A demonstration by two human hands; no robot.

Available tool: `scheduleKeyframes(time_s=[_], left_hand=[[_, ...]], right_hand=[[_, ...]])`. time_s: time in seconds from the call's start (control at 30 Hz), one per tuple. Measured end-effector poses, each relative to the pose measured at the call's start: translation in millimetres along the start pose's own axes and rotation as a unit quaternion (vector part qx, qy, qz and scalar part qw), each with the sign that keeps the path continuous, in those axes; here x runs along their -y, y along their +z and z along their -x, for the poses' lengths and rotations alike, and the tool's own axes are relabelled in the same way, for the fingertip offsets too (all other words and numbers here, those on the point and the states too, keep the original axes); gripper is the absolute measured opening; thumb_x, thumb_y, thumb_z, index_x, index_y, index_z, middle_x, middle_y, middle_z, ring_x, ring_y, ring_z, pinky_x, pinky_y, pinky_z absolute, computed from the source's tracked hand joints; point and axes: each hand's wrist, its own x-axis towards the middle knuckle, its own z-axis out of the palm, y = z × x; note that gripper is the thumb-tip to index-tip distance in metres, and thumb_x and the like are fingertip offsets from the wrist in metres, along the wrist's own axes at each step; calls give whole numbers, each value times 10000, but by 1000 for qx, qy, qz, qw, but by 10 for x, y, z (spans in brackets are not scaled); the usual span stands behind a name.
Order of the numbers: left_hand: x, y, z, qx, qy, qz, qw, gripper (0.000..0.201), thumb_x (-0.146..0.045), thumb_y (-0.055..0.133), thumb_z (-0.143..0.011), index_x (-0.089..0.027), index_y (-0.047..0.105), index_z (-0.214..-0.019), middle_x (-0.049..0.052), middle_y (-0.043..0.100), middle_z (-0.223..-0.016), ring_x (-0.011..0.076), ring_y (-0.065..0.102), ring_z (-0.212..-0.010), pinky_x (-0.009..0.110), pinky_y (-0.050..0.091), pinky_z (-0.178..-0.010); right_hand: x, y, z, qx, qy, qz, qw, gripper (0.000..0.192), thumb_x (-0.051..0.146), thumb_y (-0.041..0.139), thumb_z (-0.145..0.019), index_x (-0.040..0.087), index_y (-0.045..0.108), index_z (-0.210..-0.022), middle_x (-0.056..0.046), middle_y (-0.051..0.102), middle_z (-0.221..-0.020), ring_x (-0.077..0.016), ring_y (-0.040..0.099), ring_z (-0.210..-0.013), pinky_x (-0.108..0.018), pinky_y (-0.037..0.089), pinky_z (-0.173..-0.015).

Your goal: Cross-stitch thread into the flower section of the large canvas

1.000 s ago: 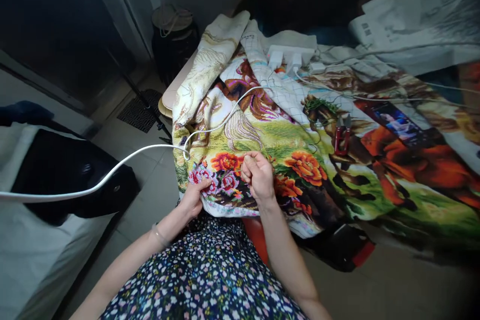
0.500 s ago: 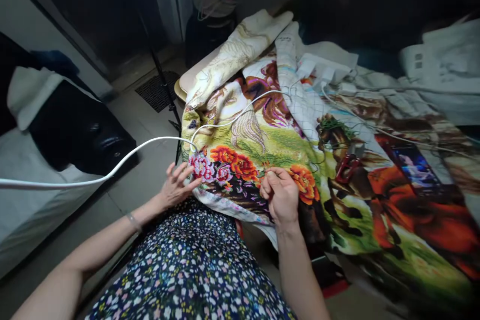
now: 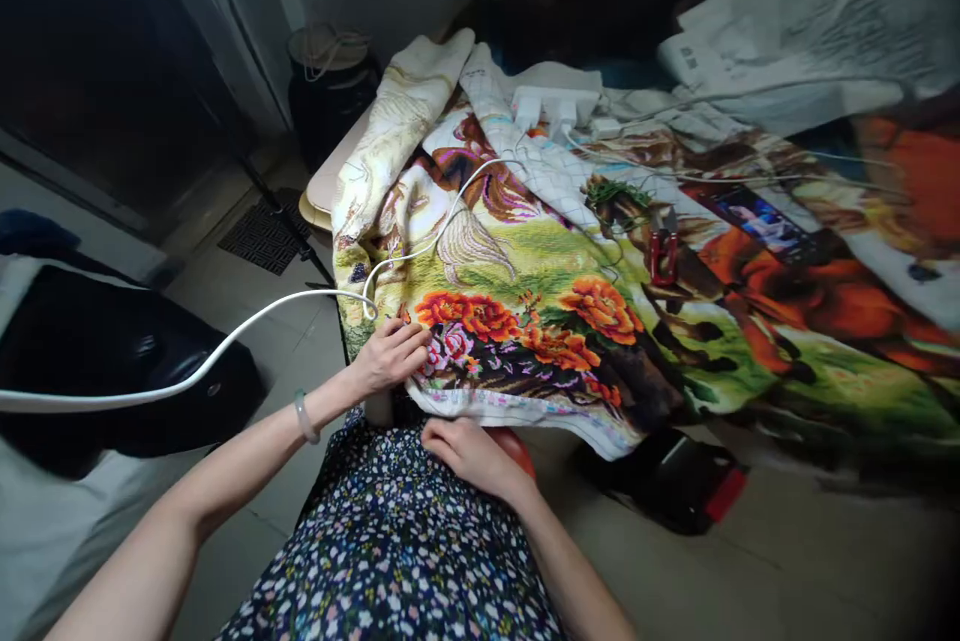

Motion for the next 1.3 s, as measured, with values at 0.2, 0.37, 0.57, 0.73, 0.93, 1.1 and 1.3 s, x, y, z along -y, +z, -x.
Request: scheduleKeyframes(time_s=[0.2, 0.37, 0.57, 0.73, 0.93, 1.1, 1.3], left_hand=[[-122, -58, -364, 40, -73, -89, 993, 102, -205, 689, -654, -241, 653, -741, 40, 639, -677, 225, 600, -775, 296, 429, -793], [-219, -86, -676, 79, -115, -136, 981, 162, -246, 776, -591, -224, 616, -606, 5, 524, -515, 228, 589, -666, 269, 389, -675], [-244, -184, -824, 123, -139, -89, 978, 104, -243, 698, -640, -192, 657, -721, 8, 631, -658, 182, 562, -654, 242, 386, -622], [-205, -214, -915, 157, -198, 107, 962, 142, -262, 685, -605, -159, 643, -694, -11, 610, -619, 147, 526, -611, 237, 406, -597], [-160, -186, -949, 160, -219, 200, 941, 148, -238, 696, -571, -154, 583, -619, -21, 545, -577, 128, 465, -571, 252, 385, -581], [-143, -174, -947, 158, -219, 203, 941, 122, -215, 674, -572, -154, 574, -608, -25, 530, -576, 124, 447, -572, 250, 365, -579], [-183, -164, -939, 137, -236, 193, 942, 127, -228, 670, -555, -161, 573, -603, -25, 532, -561, 121, 437, -556, 250, 340, -565]], right_hand=[[-23, -621, -235, -201, -79, 158, 964, 199, 282, 496, -907, 217, 664, -821, -61, 676, -785, -209, 606, -741, -325, 457, -734], [201, -1110, -439, -282, -136, 103, 944, 146, 273, 558, -880, 226, 666, -795, -42, 628, -797, -203, 578, -823, -340, 449, -790], [67, -693, -570, -305, -59, -50, 949, 113, 273, 621, -834, 209, 712, -810, -32, 685, -799, -178, 617, -748, -314, 486, -729], [-44, -375, -691, -373, 42, -145, 915, 164, 333, 637, -799, 187, 707, -817, -23, 668, -727, -162, 582, -639, -273, 481, -585], [39, -379, -744, -394, 61, -108, 911, 168, 323, 630, -797, 174, 683, -739, 3, 598, -615, -125, 500, -543, -244, 423, -540], [70, -434, -731, -377, 49, -102, 919, 154, 312, 632, -781, 178, 691, -734, -6, 638, -652, -140, 541, -570, -257, 452, -575], [15, -359, -738, -369, 70, -101, 921, 189, 340, 629, -791, 169, 687, -735, -6, 616, -613, -127, 511, -532, -241, 438, -512]])
